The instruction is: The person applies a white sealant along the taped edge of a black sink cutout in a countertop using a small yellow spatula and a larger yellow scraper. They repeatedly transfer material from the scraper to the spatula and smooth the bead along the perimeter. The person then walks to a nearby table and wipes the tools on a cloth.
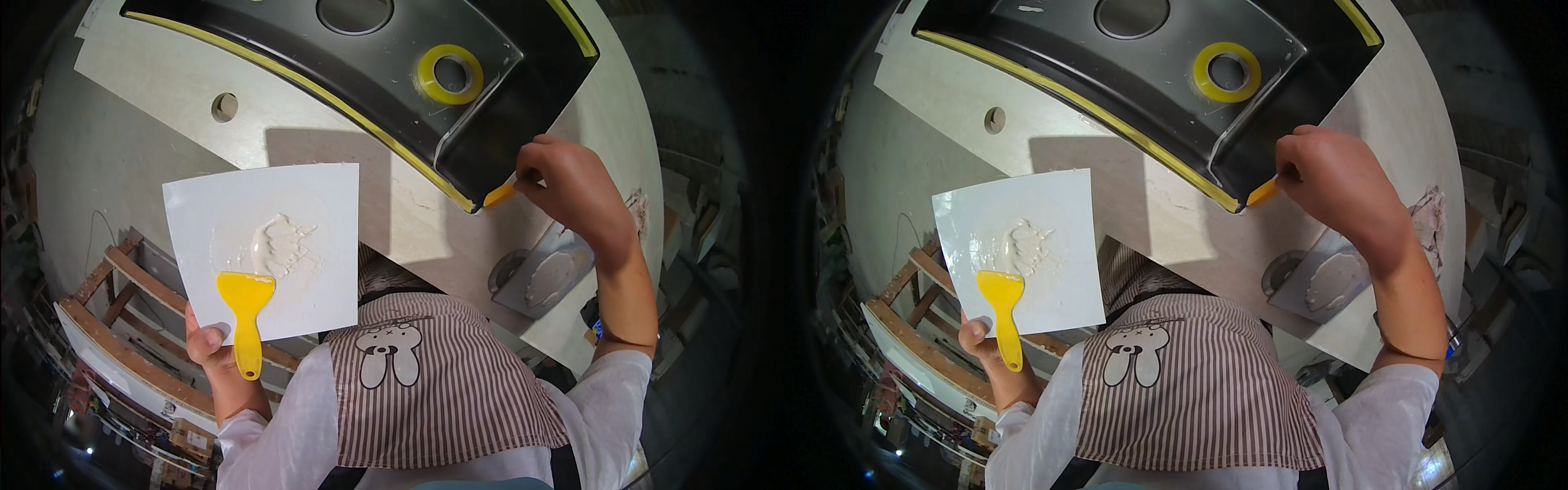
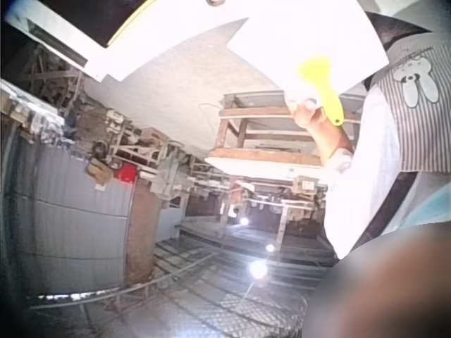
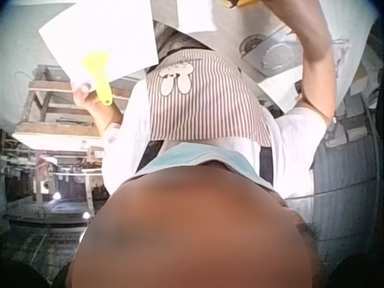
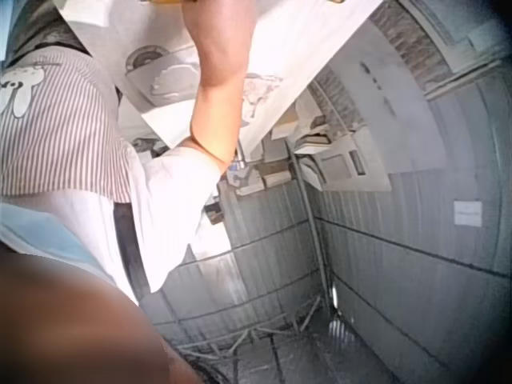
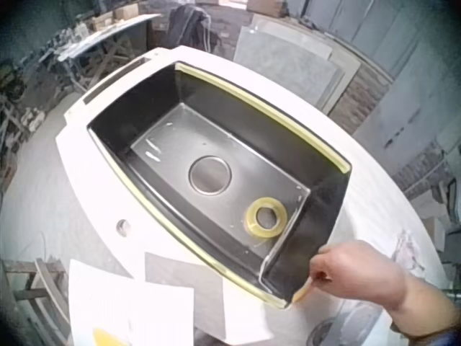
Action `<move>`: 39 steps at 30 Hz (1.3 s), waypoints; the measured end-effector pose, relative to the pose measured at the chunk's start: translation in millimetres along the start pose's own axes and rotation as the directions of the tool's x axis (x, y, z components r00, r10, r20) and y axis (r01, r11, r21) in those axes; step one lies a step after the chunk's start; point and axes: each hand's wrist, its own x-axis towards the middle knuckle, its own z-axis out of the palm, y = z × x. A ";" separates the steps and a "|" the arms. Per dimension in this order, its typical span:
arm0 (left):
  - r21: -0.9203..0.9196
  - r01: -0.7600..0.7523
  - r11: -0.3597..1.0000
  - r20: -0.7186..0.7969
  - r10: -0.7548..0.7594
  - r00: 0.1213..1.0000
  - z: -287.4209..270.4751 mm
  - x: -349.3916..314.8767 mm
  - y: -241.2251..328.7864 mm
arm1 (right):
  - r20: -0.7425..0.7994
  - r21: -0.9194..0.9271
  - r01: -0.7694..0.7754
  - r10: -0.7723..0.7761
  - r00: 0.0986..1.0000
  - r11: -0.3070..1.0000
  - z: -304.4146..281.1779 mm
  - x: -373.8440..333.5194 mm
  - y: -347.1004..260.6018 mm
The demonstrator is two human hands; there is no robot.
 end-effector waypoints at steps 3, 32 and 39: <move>0.018 0.004 1.000 0.000 -0.004 1.000 -0.8 -0.3 0.9 | 0.020 0.035 0.018 -0.019 1.000 0.999 -0.4 -0.3 -2.1; 0.024 0.218 0.976 0.369 -0.212 0.905 80.9 7.1 -12.8 | -0.624 0.684 0.455 0.135 0.769 0.570 -27.6 -123.3 19.8; 0.134 0.274 0.952 0.449 -0.305 0.840 117.7 10.5 -22.6 | -0.470 0.669 0.334 0.030 0.882 0.664 -13.8 -138.9 -15.0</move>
